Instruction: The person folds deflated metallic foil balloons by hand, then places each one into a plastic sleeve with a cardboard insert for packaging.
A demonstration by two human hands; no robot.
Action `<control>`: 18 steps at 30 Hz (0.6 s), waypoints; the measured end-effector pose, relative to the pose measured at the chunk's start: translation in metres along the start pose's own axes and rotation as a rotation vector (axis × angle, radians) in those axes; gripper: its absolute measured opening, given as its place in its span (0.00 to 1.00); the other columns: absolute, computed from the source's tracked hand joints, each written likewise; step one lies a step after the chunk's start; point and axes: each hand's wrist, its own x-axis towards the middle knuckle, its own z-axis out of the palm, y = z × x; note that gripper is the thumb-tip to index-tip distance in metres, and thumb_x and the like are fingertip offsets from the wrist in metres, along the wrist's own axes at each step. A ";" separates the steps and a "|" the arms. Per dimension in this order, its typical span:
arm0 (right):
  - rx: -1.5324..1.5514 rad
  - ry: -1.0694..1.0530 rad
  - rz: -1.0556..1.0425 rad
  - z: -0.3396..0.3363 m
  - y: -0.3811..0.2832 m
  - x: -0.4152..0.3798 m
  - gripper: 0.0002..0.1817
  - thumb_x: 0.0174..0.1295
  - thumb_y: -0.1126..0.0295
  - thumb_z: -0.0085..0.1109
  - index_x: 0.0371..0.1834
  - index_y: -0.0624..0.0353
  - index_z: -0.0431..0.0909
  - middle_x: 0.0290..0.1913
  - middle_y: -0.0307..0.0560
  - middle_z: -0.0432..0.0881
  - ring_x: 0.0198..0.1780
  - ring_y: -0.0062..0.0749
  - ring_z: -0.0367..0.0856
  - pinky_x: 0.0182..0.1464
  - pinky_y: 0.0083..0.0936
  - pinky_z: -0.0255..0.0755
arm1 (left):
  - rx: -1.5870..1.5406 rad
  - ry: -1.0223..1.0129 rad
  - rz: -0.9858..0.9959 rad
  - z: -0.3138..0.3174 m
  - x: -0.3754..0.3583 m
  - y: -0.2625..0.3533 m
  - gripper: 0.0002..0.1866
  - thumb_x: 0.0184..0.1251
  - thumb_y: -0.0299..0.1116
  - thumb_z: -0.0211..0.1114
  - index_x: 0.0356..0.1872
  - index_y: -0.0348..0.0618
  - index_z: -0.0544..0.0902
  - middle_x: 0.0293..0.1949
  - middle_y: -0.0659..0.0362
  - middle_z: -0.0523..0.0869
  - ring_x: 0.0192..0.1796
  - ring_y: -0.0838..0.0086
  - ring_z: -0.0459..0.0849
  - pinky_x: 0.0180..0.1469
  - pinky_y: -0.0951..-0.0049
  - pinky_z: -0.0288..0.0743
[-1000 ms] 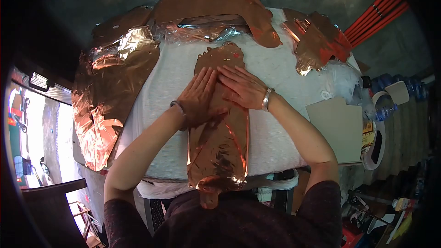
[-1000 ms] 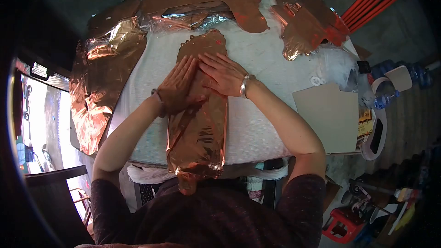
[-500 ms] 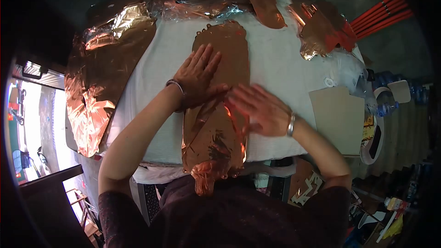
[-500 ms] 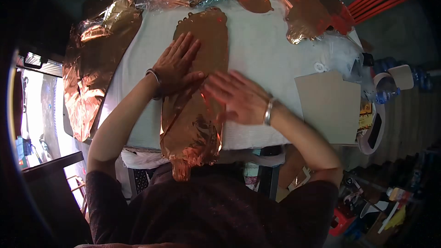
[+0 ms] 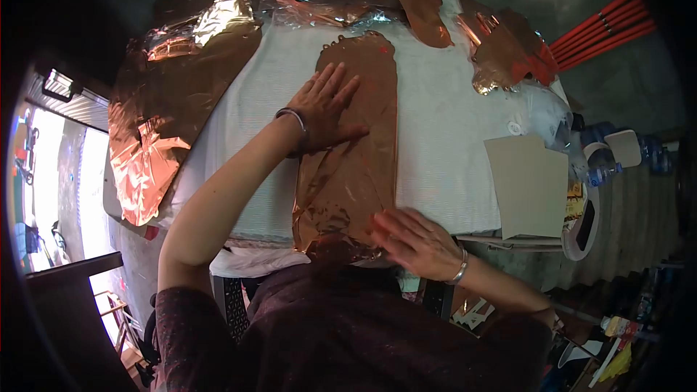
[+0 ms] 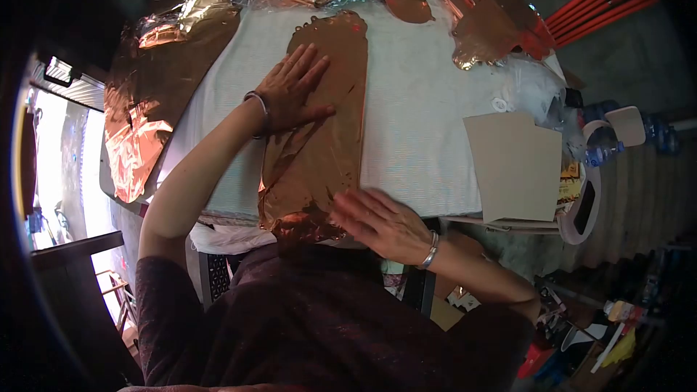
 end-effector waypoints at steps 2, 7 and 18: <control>-0.012 0.057 0.113 0.002 -0.003 0.014 0.40 0.50 0.66 0.65 0.70 0.58 0.64 0.70 0.52 0.67 0.71 0.44 0.66 0.73 0.42 0.55 | 0.013 -0.041 -0.014 -0.004 -0.001 -0.002 0.52 0.63 0.73 0.45 0.77 0.44 0.48 0.78 0.46 0.43 0.80 0.55 0.38 0.78 0.59 0.37; 0.184 0.109 0.238 -0.014 0.006 0.042 0.37 0.51 0.73 0.62 0.69 0.60 0.65 0.69 0.53 0.67 0.70 0.46 0.67 0.72 0.43 0.58 | -0.016 -0.053 -0.007 -0.005 -0.001 0.000 0.51 0.63 0.73 0.44 0.77 0.44 0.48 0.78 0.45 0.43 0.80 0.55 0.38 0.78 0.58 0.37; 0.122 0.169 -0.065 0.004 0.080 0.094 0.26 0.62 0.76 0.56 0.67 0.59 0.70 0.68 0.51 0.70 0.69 0.44 0.68 0.71 0.40 0.63 | -0.099 -0.030 0.020 0.005 0.003 -0.011 0.52 0.63 0.75 0.41 0.77 0.47 0.45 0.78 0.45 0.42 0.80 0.54 0.37 0.78 0.57 0.36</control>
